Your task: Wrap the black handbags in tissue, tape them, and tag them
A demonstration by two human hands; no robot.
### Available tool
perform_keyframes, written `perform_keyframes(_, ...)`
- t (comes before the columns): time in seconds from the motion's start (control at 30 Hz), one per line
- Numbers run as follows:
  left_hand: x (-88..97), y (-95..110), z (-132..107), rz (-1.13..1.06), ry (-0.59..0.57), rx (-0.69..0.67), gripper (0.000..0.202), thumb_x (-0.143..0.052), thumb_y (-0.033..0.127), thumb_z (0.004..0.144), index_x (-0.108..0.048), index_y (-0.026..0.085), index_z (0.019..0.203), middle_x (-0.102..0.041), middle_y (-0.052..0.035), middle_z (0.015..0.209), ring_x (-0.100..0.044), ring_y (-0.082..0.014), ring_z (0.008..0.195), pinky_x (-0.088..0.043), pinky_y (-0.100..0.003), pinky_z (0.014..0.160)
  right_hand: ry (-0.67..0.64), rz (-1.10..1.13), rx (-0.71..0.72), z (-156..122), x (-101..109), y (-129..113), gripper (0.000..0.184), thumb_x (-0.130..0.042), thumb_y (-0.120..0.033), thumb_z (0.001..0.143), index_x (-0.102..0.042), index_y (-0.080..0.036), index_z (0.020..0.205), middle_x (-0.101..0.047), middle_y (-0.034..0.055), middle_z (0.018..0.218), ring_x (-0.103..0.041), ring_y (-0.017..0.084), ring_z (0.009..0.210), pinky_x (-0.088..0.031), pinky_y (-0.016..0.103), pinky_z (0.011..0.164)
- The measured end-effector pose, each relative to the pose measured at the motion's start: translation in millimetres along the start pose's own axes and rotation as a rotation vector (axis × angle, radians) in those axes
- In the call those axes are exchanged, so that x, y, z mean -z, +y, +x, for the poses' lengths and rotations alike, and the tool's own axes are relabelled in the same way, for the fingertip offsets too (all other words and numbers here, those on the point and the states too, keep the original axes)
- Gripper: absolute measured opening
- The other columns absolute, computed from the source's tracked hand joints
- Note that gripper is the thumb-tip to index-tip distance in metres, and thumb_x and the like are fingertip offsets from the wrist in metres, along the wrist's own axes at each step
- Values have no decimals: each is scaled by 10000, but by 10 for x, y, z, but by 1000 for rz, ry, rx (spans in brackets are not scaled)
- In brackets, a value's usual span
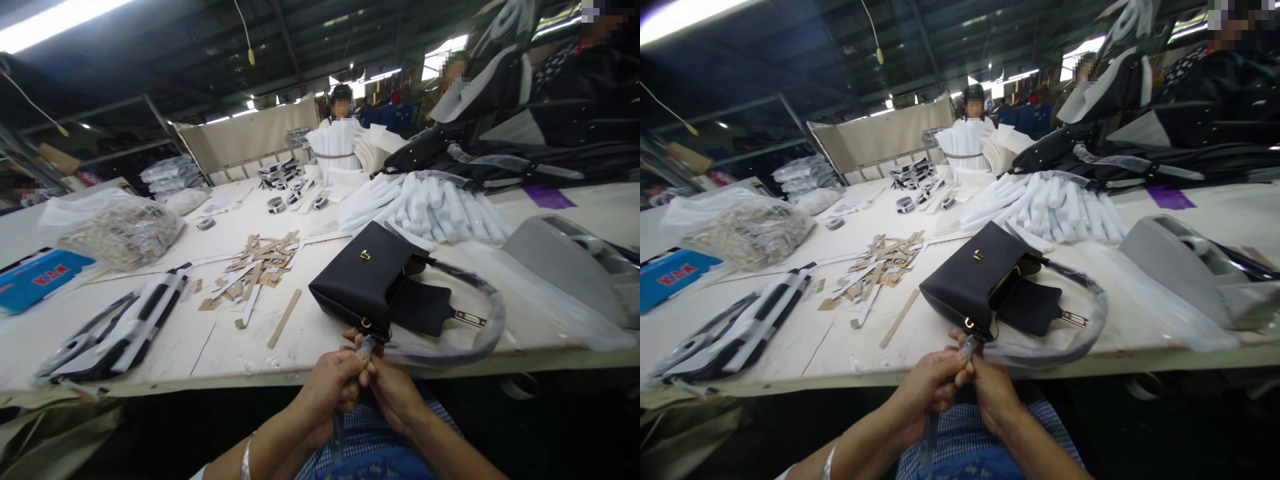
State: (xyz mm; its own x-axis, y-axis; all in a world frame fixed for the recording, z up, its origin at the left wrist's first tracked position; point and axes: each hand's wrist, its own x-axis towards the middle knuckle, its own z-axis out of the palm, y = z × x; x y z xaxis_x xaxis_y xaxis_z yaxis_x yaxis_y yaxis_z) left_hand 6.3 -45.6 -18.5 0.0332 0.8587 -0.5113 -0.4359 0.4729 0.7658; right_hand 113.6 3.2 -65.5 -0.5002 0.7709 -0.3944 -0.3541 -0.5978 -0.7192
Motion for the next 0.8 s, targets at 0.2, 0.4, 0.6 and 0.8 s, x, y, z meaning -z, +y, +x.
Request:
perform_keyframes(0.2, -7, -40, 7, -16, -15, 2, 376, -717, 482, 775, -612, 121, 791, -426, 63, 600, -168, -4, 397, -44, -216, 400, -94, -34, -82, 30, -27, -78, 460, -842, -474, 592, -749, -211, 959, -717, 67, 1002, -611, 258, 1080, -455, 340, 964)
perform_keyframes(0.4, -15, -144, 15, 59, 26, -46, 451, -703, 576, 757, -612, 135, 763, -446, 58, 577, -203, -21, 407, -75, -224, 415, -168, -362, 12, -78, 256, -130, 368, -720, -532, 753, -764, -213, 931, -725, 62, 974, -638, 266, 1009, -459, 378, 965)
perform_keyframes(0.6, 19, -205, 51, 234, 67, -153, 451, -638, 587, 810, -643, 143, 739, -518, 32, 568, -296, -59, 432, -196, -232, 448, -396, -1222, 373, -434, 420, -679, 265, -544, -385, 953, -779, -269, 915, -735, 27, 825, -677, 216, 767, -525, 303, 751)
perform_keyframes(0.8, 26, -213, 51, 641, 200, -402, 400, -534, 438, 904, -647, 161, 638, -618, -16, 589, -524, -145, 591, -364, -255, 606, -551, -1727, 1022, -99, 68, -1214, 288, -497, -176, 955, -711, -230, 1140, -554, 85, 1426, -409, 277, 1391, -331, 470, 1142)
